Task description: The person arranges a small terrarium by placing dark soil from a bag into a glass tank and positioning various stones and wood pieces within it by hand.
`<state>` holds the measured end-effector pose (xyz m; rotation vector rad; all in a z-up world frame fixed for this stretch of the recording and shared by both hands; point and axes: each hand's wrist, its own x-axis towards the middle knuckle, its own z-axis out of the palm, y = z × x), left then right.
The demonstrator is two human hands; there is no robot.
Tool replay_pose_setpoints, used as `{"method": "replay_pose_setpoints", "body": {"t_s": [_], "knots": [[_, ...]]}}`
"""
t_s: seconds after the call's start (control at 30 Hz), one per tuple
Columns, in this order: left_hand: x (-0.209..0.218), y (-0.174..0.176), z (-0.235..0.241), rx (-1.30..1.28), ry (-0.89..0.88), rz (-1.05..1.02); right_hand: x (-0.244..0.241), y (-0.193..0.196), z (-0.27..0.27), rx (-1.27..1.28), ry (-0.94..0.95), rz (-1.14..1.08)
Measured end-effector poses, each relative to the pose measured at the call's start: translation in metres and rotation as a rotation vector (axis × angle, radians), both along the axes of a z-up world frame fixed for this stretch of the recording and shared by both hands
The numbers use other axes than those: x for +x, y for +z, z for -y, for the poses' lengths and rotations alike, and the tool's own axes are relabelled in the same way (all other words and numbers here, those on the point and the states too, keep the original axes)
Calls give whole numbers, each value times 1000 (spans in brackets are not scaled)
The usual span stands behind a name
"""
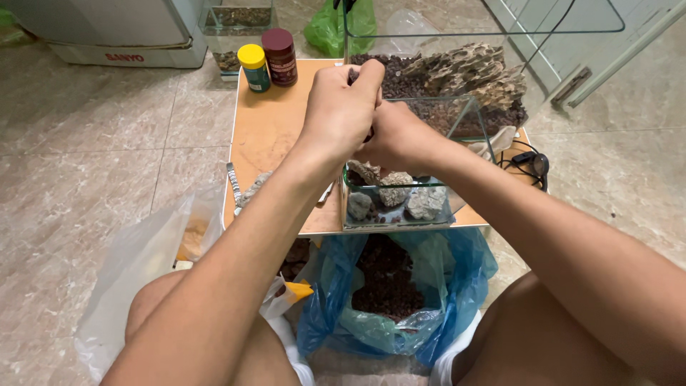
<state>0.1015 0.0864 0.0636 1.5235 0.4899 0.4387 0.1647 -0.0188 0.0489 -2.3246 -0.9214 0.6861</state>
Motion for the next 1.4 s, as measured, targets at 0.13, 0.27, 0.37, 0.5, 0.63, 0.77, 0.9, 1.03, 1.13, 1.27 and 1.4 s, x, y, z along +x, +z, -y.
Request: {"method": "replay_pose_setpoints", "body": {"t_s": [0.13,0.27,0.37,0.5,0.63,0.77,0.9,1.03,1.13,1.27,1.4], "knots": [[-4,5,1,0,10,-33,1,-5,-4,-27,-24,6],[0,1,1,27,8,-32,4,-9,-4,-3,-44,-37],[-1,2,0,63,11,-44,5,-13,-7,21,-57,-78],[-4,6,2,69,15,-72,6,-17,-12,53,-85,-134],[0,0,1,79,6,-41,6,-23,-11,77,-104,-173],[-3,3,1,58,13,-48,9,-29,-11,108,-128,-233],[2,-4,-2,36,22,-42,13,-34,-14,140,-155,-289],[-6,10,2,-20,26,-78,20,-38,-10,163,-164,-326],[-5,8,0,21,-5,-34,22,-37,-6,186,-183,-363],[-13,12,-3,-83,-17,-20,24,-19,9,190,-279,-660],[-1,-5,-15,-44,-60,2,16,-18,24,308,-391,-668]]}}
